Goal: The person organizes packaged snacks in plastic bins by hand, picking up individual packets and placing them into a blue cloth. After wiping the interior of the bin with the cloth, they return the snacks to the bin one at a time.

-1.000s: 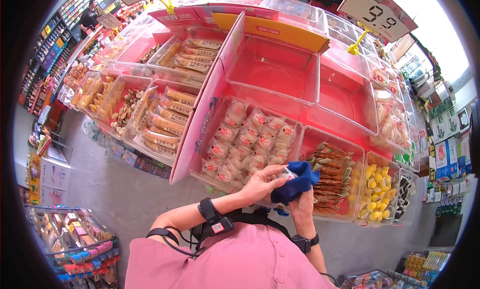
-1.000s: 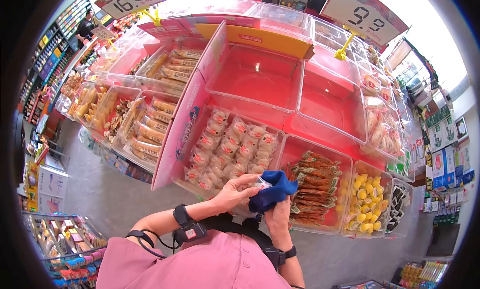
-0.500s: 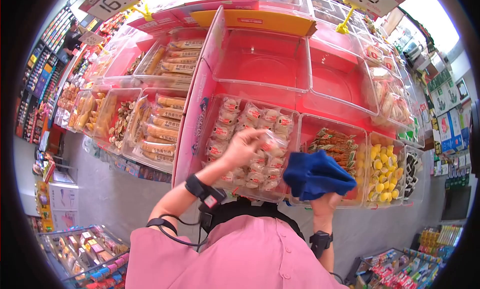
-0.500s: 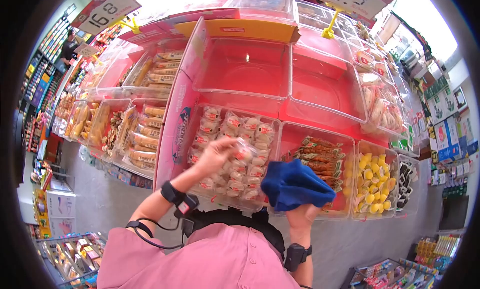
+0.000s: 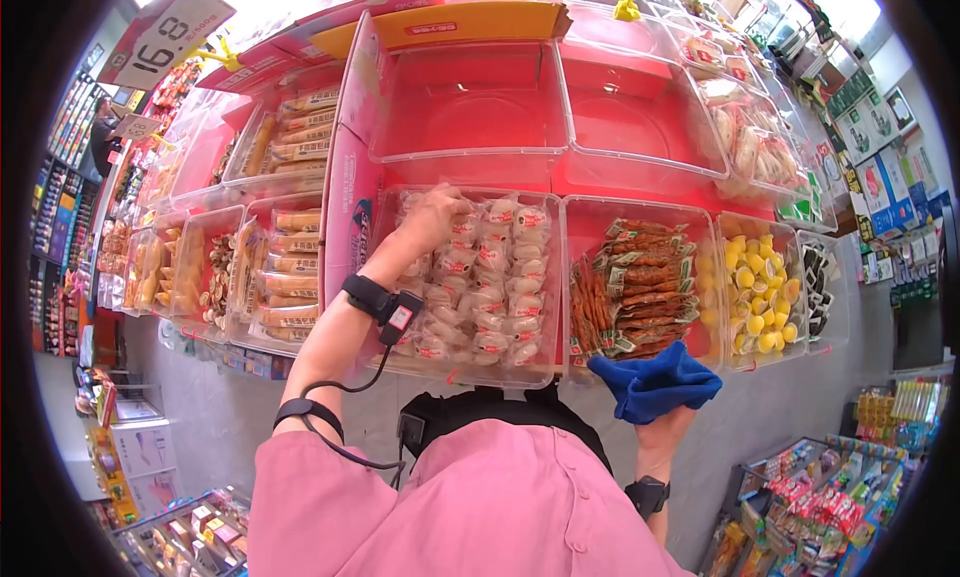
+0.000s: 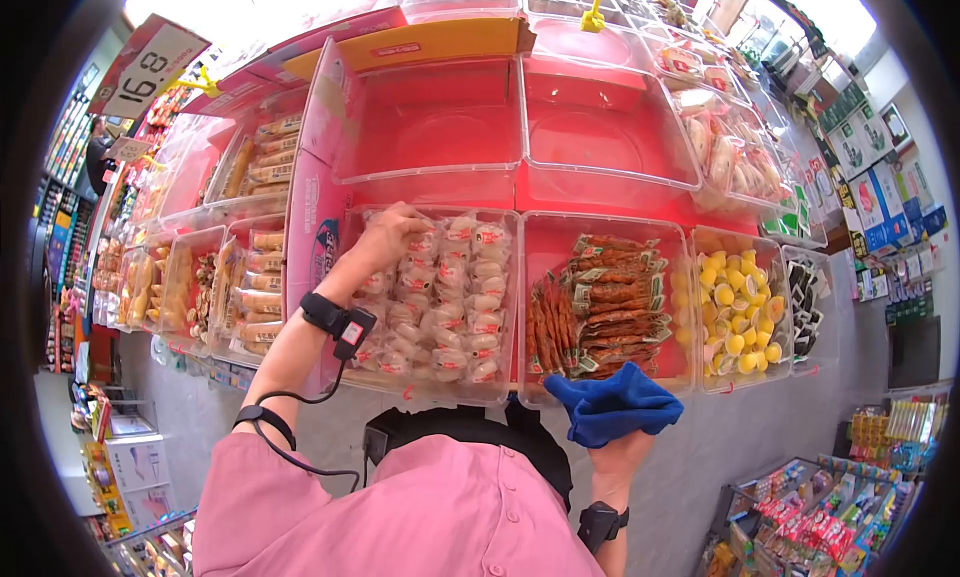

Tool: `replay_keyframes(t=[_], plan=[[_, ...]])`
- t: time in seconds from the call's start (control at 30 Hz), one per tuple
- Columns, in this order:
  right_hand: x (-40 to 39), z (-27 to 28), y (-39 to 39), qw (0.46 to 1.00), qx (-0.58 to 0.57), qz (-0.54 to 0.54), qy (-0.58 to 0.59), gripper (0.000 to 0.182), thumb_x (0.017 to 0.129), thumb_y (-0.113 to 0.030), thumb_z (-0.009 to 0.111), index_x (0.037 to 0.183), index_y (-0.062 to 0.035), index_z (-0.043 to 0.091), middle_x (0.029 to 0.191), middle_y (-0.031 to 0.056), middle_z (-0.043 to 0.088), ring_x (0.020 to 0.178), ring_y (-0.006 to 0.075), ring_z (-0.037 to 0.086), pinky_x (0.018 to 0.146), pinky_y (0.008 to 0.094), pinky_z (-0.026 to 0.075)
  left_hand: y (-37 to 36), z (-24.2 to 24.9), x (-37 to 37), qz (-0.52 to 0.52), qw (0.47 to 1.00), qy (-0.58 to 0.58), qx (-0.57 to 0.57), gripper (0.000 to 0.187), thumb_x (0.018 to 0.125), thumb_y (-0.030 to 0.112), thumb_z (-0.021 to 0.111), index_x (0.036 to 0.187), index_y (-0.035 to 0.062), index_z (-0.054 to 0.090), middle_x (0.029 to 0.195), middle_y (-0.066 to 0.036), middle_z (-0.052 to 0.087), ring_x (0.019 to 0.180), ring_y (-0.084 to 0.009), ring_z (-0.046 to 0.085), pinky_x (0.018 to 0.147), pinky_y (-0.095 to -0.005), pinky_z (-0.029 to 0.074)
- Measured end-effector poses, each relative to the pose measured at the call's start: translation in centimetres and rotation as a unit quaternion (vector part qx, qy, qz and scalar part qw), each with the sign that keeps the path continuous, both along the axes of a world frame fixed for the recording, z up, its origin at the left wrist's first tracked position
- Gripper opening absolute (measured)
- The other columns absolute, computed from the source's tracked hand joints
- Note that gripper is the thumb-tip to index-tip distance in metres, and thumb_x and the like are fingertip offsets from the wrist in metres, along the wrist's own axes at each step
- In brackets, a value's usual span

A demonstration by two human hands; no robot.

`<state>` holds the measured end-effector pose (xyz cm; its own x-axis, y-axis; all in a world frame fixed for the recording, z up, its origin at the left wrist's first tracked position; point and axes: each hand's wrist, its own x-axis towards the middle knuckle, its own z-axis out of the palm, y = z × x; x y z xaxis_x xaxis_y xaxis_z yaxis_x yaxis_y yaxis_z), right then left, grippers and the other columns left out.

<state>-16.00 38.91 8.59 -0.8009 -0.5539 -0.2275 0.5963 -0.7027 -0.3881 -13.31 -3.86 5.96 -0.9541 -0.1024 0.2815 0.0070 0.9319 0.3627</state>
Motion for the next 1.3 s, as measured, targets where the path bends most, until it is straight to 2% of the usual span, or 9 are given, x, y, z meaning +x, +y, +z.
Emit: replay_keyframes(t=[0.2,0.4,0.5,0.57,0.67,0.77,0.93,1.1,1.3], plan=[[0.9,0.1,-0.1,0.997,0.044,-0.056,-0.043,0.050,0.086,-0.049,0.043,0.111,-0.0058,0.049,0.104,0.0094,0.056,0.090,0.0281,0.054,0.076,0.0436,0.046,-0.2,-1.9,0.1,0.000,0.997,-0.002,0.083,0.016,0.069,0.004,0.061,0.085,0.0041,0.065,0.093,-0.009,0.059,0.090,-0.0259,0.054,0.076,-0.0350,0.045],[0.9,0.1,0.0,0.998,0.065,-0.028,0.003,0.051,0.088,-0.049,0.039,0.112,-0.0050,0.049,0.107,0.0115,0.056,0.090,0.0292,0.055,0.072,0.0433,0.047,1.8,-0.5,1.0,0.005,0.991,0.060,-0.121,0.036,0.070,0.015,0.063,0.104,0.0027,0.058,0.107,-0.012,0.054,0.103,-0.0289,0.049,0.087,-0.0383,0.041],[0.9,-0.2,0.1,0.996,0.086,-0.009,0.032,0.051,0.088,-0.049,0.038,0.112,-0.0050,0.049,0.107,0.0121,0.056,0.089,0.0294,0.056,0.071,0.0429,0.048,2.9,-2.1,1.3,-0.014,0.985,0.016,-0.173,0.059,0.073,0.022,0.062,0.123,0.0008,0.042,0.128,-0.015,0.041,0.121,-0.0290,0.036,0.099,-0.0415,0.031],[0.8,0.1,0.0,0.995,0.088,0.003,0.042,0.051,0.088,-0.049,0.038,0.112,-0.0049,0.049,0.107,0.0123,0.056,0.088,0.0294,0.056,0.071,0.0428,0.048,3.0,-3.0,2.1,0.037,0.978,-0.117,-0.169,0.074,0.077,0.029,0.059,0.134,0.0008,0.023,0.141,-0.014,0.022,0.132,-0.0266,0.019,0.106,-0.0436,0.019],[0.9,0.2,0.0,0.997,0.072,-0.038,0.005,0.052,0.088,-0.050,0.038,0.112,-0.0050,0.048,0.107,0.0115,0.056,0.089,0.0291,0.056,0.072,0.0424,0.048,2.4,-3.4,2.8,0.050,0.978,-0.130,-0.153,0.074,0.081,0.027,0.054,0.137,-0.0001,0.015,0.143,-0.015,0.015,0.133,-0.0272,0.013,0.107,-0.0439,0.014],[0.7,-0.1,0.1,0.999,0.003,0.006,0.049,0.053,0.087,-0.051,0.039,0.113,-0.0060,0.048,0.107,0.0097,0.055,0.092,0.0293,0.055,0.073,0.0430,0.047,2.5,-3.7,2.6,0.060,0.979,-0.124,-0.151,0.073,0.082,0.029,0.053,0.136,-0.0006,0.015,0.143,-0.015,0.015,0.133,-0.0279,0.012,0.107,-0.0442,0.012],[1.1,1.5,0.7,0.995,-0.040,-0.059,-0.074,0.051,0.086,-0.051,0.041,0.114,-0.0086,0.048,0.109,0.0087,0.054,0.096,0.0295,0.052,0.075,0.0464,0.045,3.2,-3.1,3.2,0.070,0.982,-0.131,-0.120,0.077,0.081,0.037,0.052,0.137,0.0001,0.014,0.143,-0.016,0.014,0.134,-0.0286,0.011,0.107,-0.0464,0.010],[1.1,1.1,1.2,1.000,0.006,-0.007,0.000,0.050,0.086,-0.050,0.042,0.113,-0.0084,0.048,0.108,0.0081,0.054,0.095,0.0297,0.053,0.076,0.0477,0.044,2.7,-3.9,3.6,0.066,0.978,-0.122,-0.158,0.081,0.080,0.040,0.053,0.137,0.0005,0.013,0.144,-0.016,0.013,0.134,-0.0297,0.011,0.106,-0.0479,0.009],[1.4,1.7,0.7,0.998,0.011,-0.038,-0.050,0.054,0.086,-0.051,0.041,0.114,-0.0062,0.048,0.103,0.0098,0.056,0.091,0.0305,0.054,0.073,0.0462,0.046,5.2,-2.3,2.6,0.067,0.992,-0.006,-0.109,0.065,0.076,0.029,0.061,0.129,0.0018,0.034,0.133,-0.017,0.033,0.126,-0.0305,0.026,0.103,-0.0462,0.018]])
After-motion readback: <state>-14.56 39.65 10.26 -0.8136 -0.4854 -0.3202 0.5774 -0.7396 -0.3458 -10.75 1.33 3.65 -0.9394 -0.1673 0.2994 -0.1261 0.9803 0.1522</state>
